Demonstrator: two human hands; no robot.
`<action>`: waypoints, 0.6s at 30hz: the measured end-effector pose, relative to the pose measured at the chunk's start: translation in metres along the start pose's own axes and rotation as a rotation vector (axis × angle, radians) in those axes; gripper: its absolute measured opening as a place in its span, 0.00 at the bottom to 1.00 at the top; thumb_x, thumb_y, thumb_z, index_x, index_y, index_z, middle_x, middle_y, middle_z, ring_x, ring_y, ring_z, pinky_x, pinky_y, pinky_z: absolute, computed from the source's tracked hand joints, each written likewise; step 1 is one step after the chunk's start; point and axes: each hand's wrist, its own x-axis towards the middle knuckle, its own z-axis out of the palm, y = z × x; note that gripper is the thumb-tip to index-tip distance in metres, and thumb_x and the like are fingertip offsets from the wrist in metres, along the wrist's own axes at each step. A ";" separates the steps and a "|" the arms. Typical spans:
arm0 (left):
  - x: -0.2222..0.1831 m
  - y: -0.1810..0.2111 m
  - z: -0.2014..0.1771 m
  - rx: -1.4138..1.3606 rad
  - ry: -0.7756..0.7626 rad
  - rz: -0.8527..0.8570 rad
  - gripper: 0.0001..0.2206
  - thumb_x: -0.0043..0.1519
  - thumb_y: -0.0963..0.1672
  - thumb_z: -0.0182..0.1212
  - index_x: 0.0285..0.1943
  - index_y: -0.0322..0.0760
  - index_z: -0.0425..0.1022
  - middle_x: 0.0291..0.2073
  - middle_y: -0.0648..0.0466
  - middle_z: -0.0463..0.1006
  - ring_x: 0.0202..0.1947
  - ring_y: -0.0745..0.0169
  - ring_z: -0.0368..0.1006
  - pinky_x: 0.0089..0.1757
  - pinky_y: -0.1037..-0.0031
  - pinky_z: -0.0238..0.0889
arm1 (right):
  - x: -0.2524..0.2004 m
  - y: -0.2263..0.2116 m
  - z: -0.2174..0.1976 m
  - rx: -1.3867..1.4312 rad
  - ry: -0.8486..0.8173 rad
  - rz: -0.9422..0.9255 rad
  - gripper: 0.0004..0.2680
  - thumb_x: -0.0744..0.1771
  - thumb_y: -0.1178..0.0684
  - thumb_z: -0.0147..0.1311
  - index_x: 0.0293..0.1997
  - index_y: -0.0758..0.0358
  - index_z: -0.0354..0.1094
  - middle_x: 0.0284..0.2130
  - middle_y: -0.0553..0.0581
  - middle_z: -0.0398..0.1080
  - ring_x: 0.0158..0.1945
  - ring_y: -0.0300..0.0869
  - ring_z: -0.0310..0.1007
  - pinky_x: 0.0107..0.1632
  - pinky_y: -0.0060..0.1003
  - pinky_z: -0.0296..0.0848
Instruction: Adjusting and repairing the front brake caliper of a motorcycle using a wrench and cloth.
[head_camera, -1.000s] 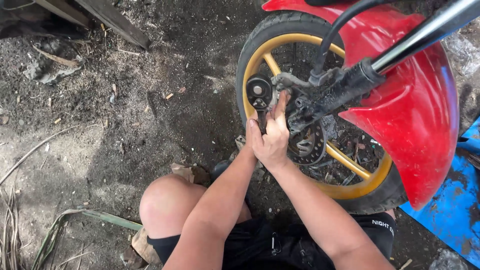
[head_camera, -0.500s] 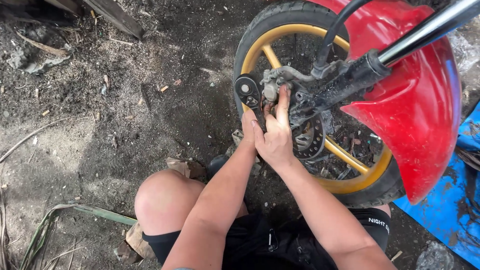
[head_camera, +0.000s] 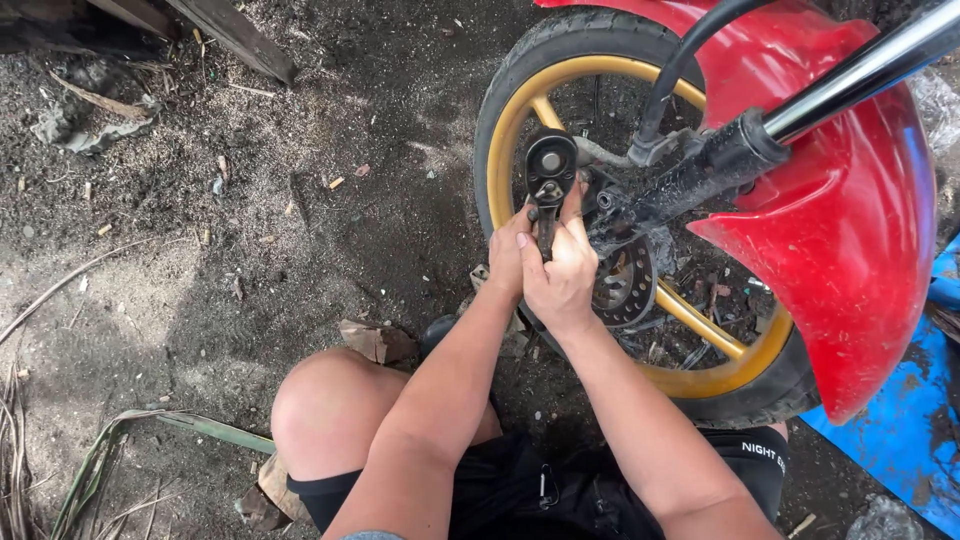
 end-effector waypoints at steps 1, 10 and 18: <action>0.000 -0.004 0.003 0.001 0.003 -0.002 0.11 0.73 0.52 0.49 0.45 0.49 0.73 0.37 0.52 0.83 0.46 0.39 0.83 0.47 0.48 0.75 | -0.003 0.001 0.001 0.003 -0.002 -0.001 0.10 0.72 0.50 0.62 0.42 0.70 0.76 0.80 0.72 0.56 0.81 0.63 0.58 0.76 0.51 0.69; 0.012 -0.024 0.018 0.080 -0.007 -0.266 0.19 0.67 0.50 0.54 0.35 0.33 0.85 0.32 0.45 0.88 0.44 0.34 0.85 0.48 0.47 0.75 | -0.013 -0.004 -0.001 -0.005 -0.086 -0.021 0.15 0.71 0.50 0.63 0.43 0.81 0.74 0.83 0.78 0.43 0.84 0.70 0.47 0.81 0.55 0.59; 0.005 -0.024 0.024 -0.105 0.086 -0.017 0.14 0.70 0.54 0.55 0.43 0.45 0.76 0.35 0.47 0.83 0.43 0.34 0.83 0.43 0.43 0.71 | -0.003 0.000 0.010 -0.039 0.019 -0.015 0.16 0.73 0.47 0.60 0.47 0.78 0.78 0.82 0.74 0.51 0.83 0.63 0.53 0.78 0.48 0.64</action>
